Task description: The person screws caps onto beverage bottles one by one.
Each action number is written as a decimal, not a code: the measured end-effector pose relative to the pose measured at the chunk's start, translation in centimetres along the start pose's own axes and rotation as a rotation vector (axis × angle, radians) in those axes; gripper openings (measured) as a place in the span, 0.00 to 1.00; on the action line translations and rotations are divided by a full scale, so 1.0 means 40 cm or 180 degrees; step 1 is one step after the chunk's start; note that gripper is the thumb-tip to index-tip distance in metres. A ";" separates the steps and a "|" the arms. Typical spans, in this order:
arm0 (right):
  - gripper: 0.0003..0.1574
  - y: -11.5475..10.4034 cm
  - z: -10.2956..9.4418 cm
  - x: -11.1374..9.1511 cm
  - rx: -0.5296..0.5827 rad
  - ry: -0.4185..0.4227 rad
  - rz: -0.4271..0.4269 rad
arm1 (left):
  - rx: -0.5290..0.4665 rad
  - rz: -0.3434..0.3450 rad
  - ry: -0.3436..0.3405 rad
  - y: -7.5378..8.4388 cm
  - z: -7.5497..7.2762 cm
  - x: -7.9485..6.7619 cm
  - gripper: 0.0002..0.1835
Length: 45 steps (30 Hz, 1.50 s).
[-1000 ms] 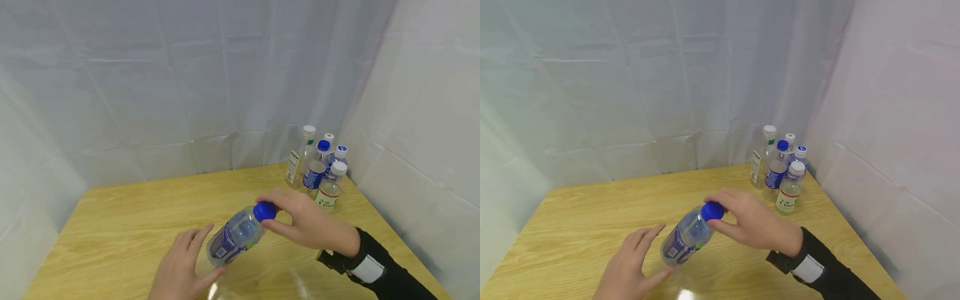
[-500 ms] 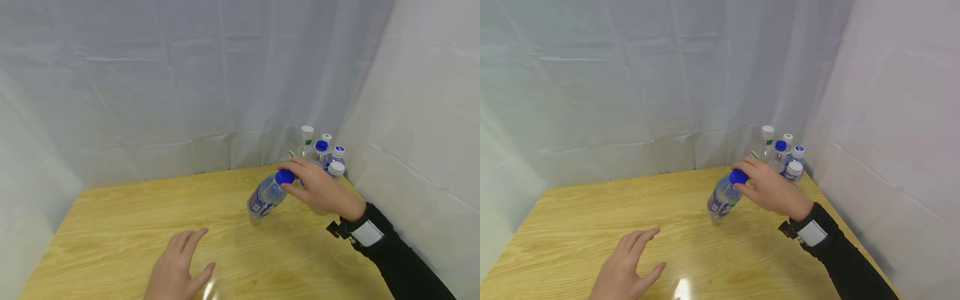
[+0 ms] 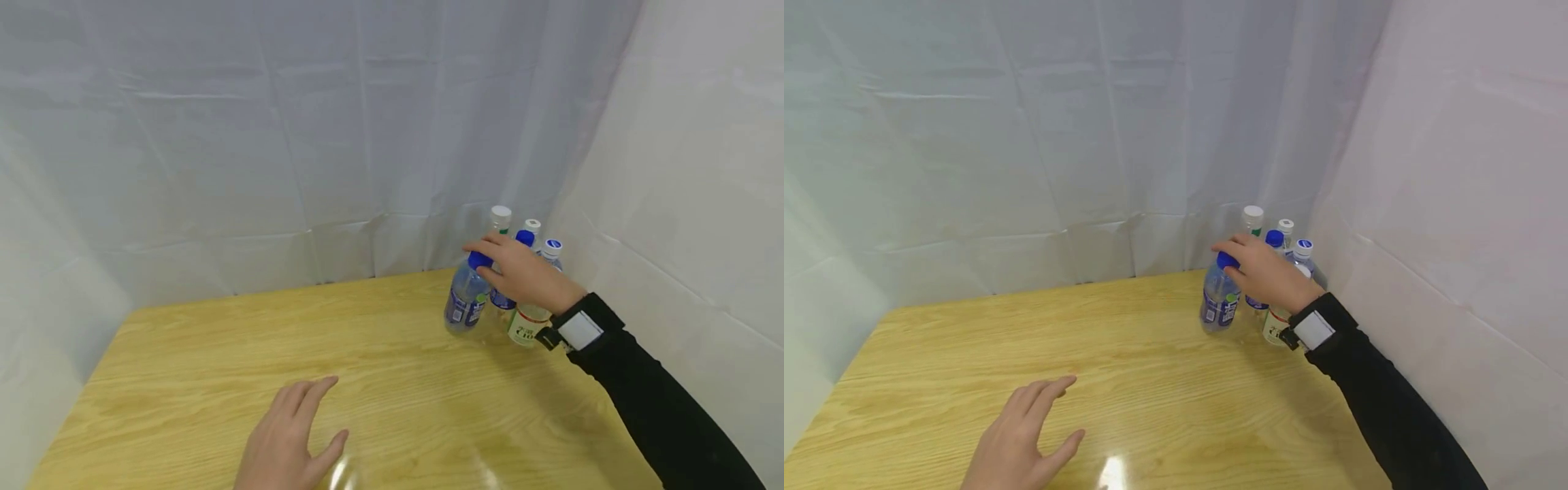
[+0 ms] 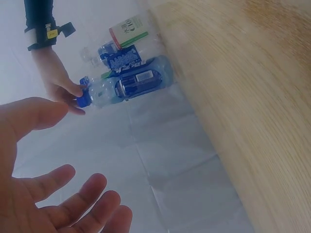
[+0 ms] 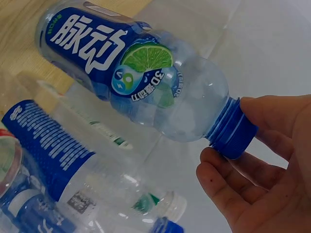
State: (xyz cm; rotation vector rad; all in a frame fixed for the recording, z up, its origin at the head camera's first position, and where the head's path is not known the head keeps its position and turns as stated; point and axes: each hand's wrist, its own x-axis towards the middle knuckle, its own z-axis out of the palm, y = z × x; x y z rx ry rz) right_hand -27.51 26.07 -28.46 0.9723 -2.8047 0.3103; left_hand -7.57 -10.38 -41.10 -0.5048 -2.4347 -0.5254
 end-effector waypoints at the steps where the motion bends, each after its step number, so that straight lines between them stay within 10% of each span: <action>1: 0.28 0.007 0.001 0.003 -0.0020 -0.0017 0.0007 | 0.0003 0.0004 0.0006 0.000 0.000 -0.001 0.40; 45: 0.31 0.027 0.014 0.057 -0.0222 -0.0195 0.0202 | -0.0084 -0.0279 -0.0220 -0.012 -0.019 0.027 0.34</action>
